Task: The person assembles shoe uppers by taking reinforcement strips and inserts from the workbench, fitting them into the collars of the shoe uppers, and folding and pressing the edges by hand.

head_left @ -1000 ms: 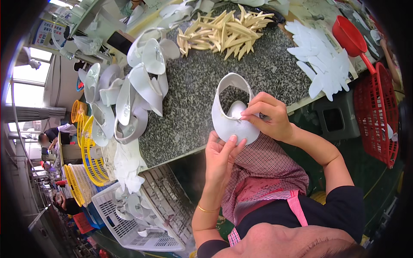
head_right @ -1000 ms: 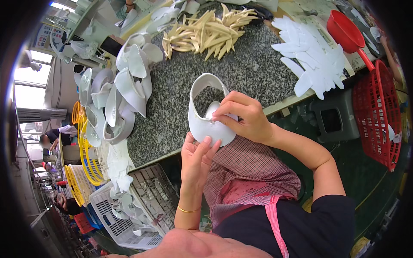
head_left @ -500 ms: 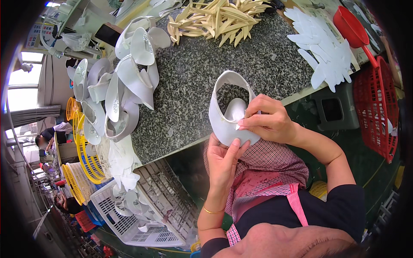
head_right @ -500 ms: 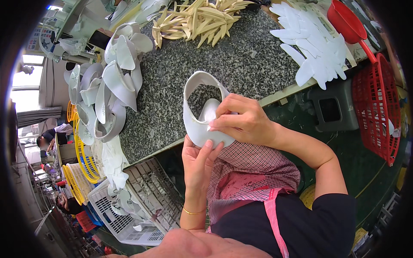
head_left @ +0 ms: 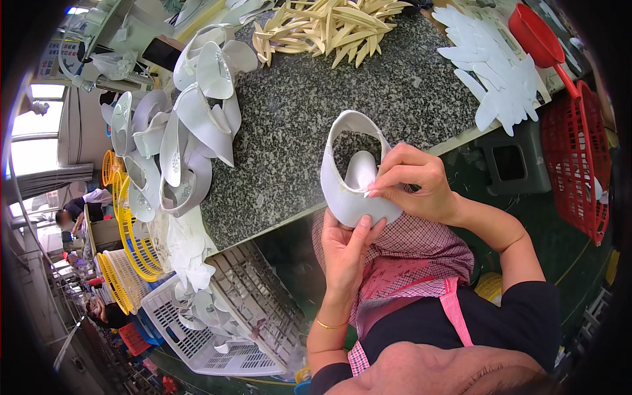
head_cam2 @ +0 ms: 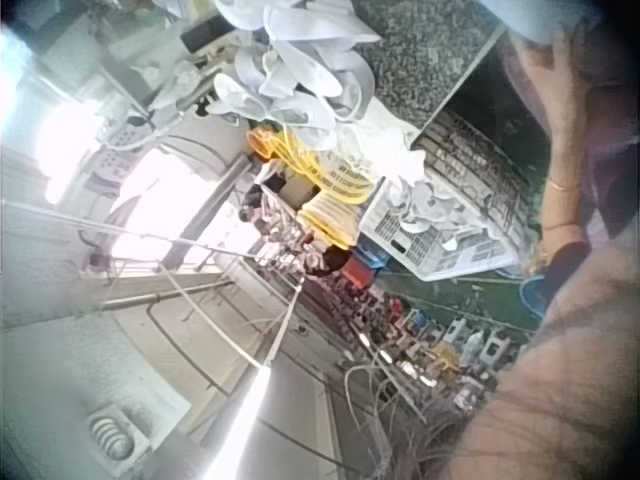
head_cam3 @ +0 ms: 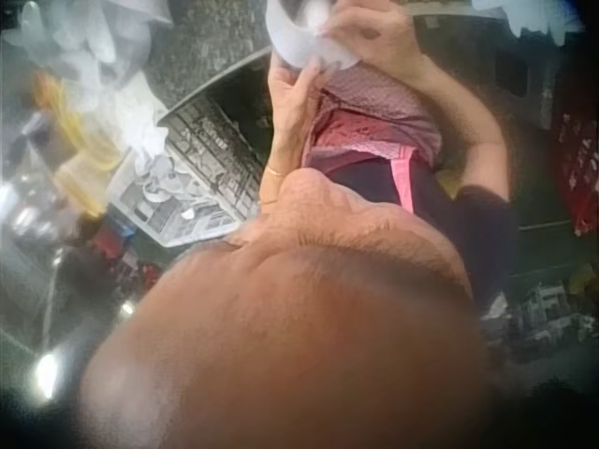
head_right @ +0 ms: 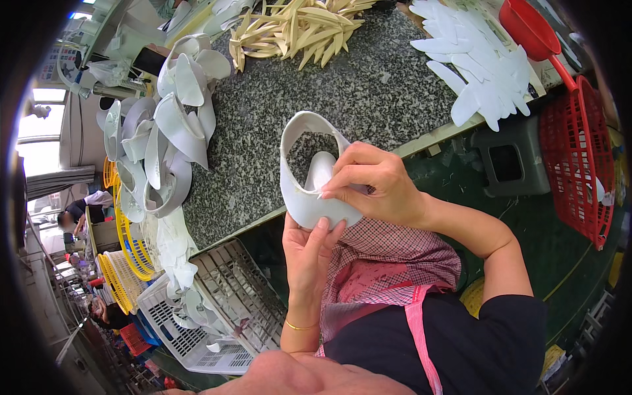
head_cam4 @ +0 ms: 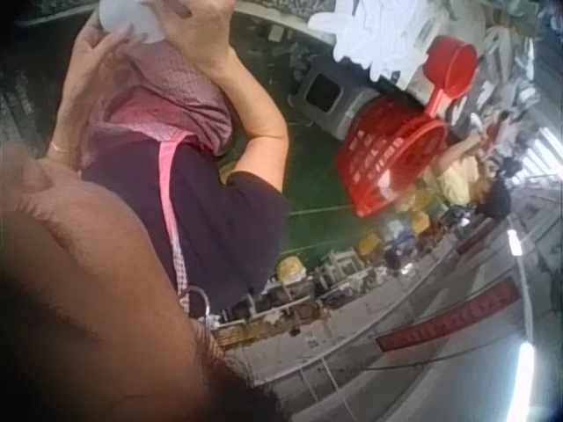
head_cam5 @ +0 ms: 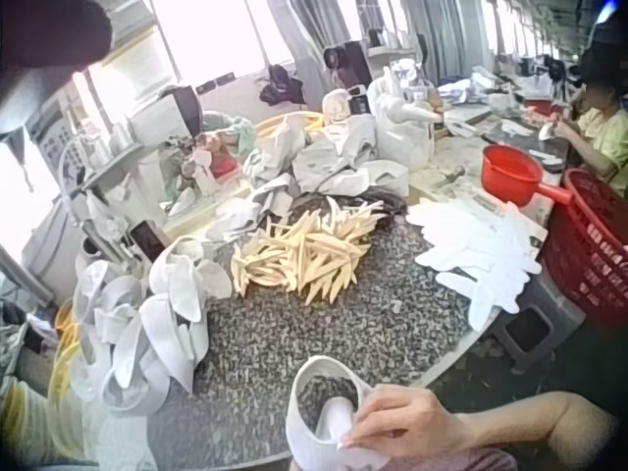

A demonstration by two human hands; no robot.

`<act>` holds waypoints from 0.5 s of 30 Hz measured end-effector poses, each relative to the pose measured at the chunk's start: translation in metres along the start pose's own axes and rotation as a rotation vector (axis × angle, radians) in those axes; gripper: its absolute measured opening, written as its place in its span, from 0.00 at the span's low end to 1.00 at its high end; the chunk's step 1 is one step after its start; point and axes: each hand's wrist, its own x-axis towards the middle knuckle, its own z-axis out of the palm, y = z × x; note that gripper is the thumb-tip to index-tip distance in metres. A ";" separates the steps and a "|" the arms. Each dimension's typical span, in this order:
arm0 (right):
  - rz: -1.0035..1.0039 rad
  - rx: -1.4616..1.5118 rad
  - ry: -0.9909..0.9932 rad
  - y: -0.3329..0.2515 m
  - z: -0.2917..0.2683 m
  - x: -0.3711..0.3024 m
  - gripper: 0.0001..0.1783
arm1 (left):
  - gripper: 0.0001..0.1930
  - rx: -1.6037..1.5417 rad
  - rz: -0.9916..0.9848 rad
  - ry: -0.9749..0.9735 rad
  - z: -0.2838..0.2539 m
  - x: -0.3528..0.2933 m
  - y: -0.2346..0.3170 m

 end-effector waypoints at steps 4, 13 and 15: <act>0.041 0.080 0.072 0.001 0.001 -0.003 0.08 | 0.24 -0.014 0.008 -0.003 0.002 -0.001 0.000; -0.106 -0.030 -0.009 0.005 0.000 -0.004 0.10 | 0.25 0.019 0.020 0.012 0.004 -0.003 -0.001; -0.101 -0.011 -0.021 0.005 -0.002 -0.004 0.10 | 0.25 0.023 0.012 0.004 0.004 -0.003 -0.001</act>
